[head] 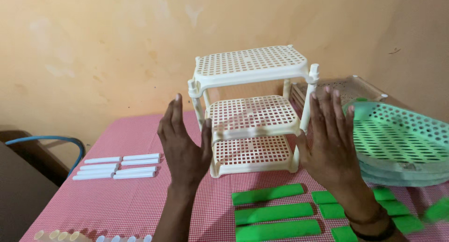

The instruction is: The person assembles a three-tier white plastic storage rack by inserting white plastic connectors and vertical rods into the shelf units. They repeatedly pick up connectors and rods, align them with the shelf holes, and press them into place until the rack stands upright.

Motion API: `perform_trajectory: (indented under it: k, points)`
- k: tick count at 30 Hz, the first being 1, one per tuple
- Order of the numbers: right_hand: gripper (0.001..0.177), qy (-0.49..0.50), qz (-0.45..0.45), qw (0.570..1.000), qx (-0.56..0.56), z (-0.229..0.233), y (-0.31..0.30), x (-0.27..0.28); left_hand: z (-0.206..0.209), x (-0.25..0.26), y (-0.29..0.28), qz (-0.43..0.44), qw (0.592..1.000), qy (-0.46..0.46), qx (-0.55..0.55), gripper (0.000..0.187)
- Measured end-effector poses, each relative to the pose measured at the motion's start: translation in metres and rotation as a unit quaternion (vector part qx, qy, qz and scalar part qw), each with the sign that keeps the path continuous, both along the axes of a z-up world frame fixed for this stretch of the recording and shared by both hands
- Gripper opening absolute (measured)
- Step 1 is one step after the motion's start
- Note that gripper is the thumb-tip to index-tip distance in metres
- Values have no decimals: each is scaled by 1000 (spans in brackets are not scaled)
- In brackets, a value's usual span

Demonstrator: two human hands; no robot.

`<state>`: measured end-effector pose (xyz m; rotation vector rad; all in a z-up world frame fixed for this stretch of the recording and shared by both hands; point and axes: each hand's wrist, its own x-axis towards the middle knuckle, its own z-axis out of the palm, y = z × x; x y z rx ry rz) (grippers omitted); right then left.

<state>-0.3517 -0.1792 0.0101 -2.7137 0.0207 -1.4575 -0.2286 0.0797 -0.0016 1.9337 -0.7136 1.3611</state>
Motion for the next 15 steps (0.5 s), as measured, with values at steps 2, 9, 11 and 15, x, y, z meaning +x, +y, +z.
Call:
perform_trajectory:
  k: [2,9,11,15]
  points:
    - [75,-3,-22,1000,0,-10,-1,-11,-9,-20,-2,3,1000,-4,4,73]
    - [80,-6,20,1000,12,-38,16,-41,-41,-58,1,49,998,19,36,77]
    - [79,2,22,1000,18,-45,20,-45,-51,-64,5,56,997,34,49,78]
    - [77,14,31,999,29,-55,29,-47,-65,-74,9,58,995,35,77,80]
